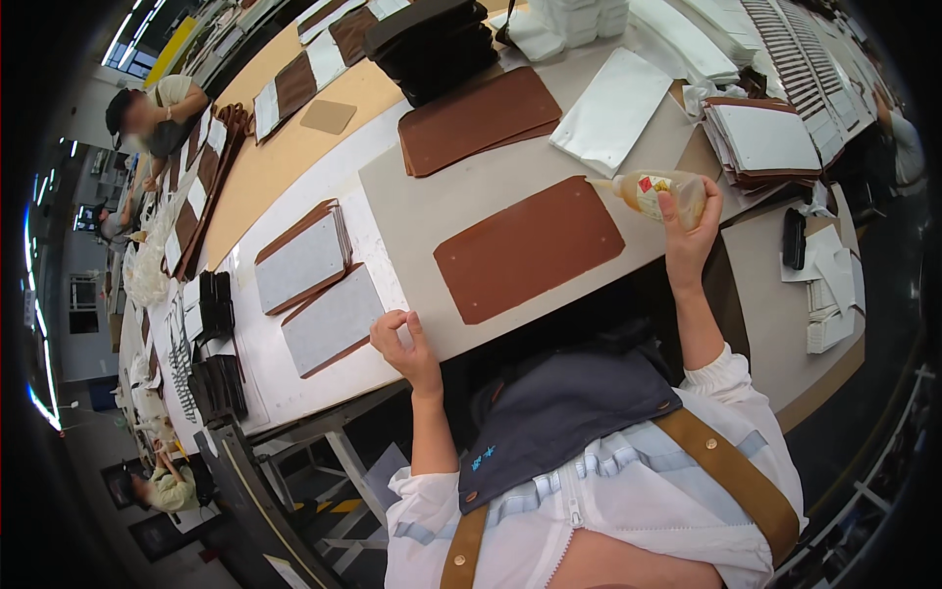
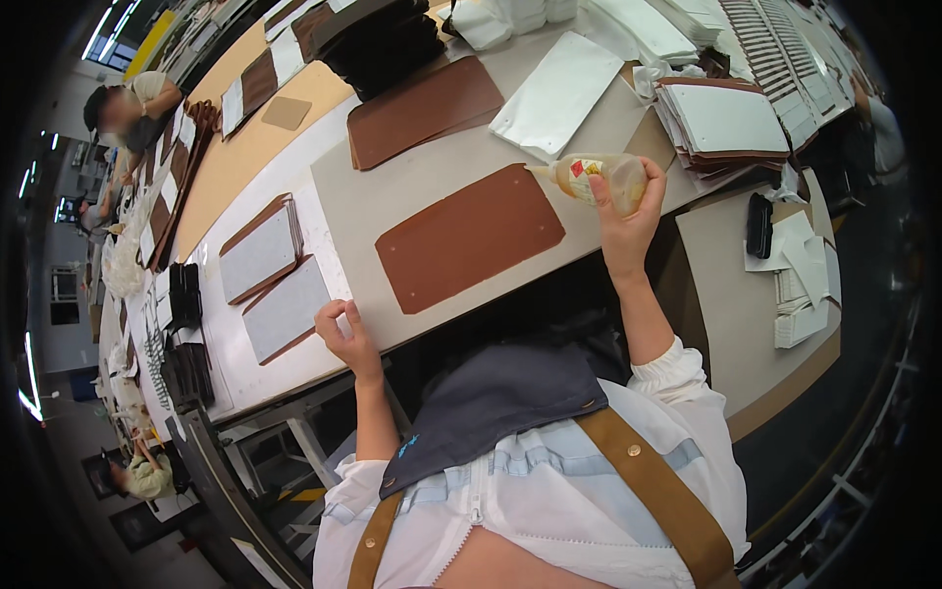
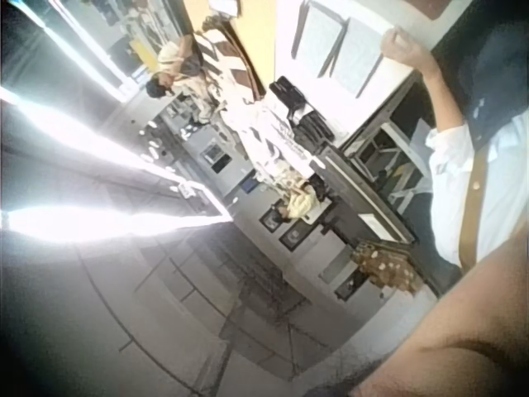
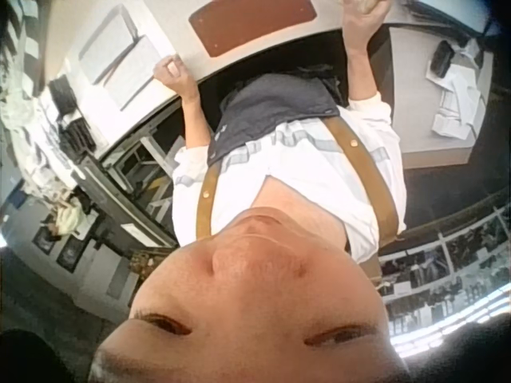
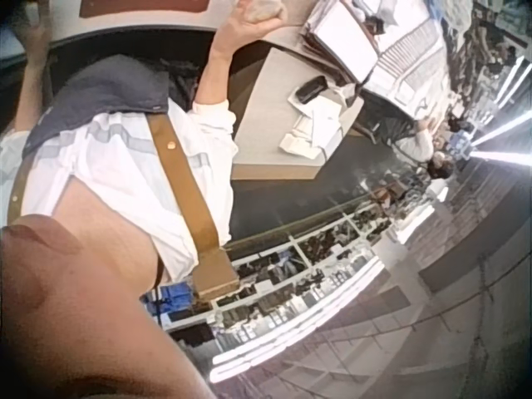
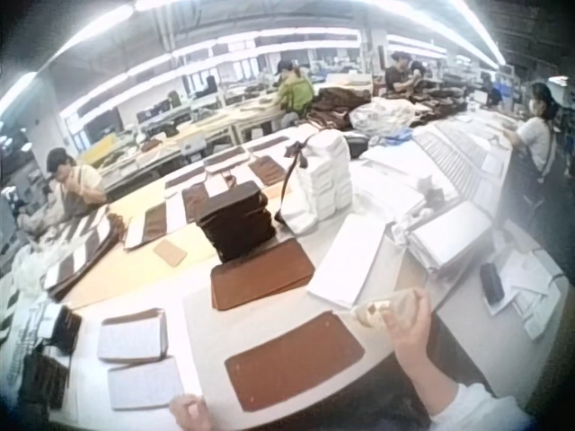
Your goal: The person applies glue from a squeeze bottle onto rectangular brown sheets and then places white rectangular sheets on top. They press the layers together to adhere them and stack the finished units on the table. The process is repeated for multiple units in a continuous assembly line.
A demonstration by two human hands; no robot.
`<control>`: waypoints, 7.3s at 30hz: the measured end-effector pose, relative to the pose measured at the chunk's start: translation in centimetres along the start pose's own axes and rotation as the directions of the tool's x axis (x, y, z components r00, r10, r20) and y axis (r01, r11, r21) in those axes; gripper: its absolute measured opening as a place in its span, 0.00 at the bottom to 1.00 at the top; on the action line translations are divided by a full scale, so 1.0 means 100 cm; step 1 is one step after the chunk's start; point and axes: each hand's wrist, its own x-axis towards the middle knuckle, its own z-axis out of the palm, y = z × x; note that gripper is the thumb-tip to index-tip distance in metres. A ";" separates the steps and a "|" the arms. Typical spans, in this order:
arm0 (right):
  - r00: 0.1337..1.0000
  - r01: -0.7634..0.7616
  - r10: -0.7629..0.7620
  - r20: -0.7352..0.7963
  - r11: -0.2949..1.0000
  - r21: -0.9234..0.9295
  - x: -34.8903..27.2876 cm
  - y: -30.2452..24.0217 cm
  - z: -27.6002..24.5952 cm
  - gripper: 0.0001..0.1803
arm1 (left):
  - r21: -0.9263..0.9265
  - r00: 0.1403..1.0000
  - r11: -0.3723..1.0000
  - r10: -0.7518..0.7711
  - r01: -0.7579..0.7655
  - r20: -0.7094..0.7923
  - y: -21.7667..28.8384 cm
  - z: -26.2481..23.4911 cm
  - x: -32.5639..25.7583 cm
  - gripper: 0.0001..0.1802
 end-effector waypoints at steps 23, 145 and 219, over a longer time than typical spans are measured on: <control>0.988 0.076 -0.075 0.134 0.997 -0.004 -0.024 -0.020 0.024 0.33 | 0.085 0.995 0.992 0.093 -0.096 0.045 0.002 -0.003 0.002 0.10; 0.865 -0.304 0.203 0.459 0.939 0.158 0.081 0.024 -0.058 0.34 | 0.206 0.991 0.970 0.135 -0.133 0.006 0.003 0.000 0.001 0.10; 0.973 -0.131 0.173 -0.155 0.959 0.251 -0.019 0.025 -0.030 0.34 | 0.161 0.987 0.974 0.158 -0.158 0.016 0.002 -0.002 0.003 0.09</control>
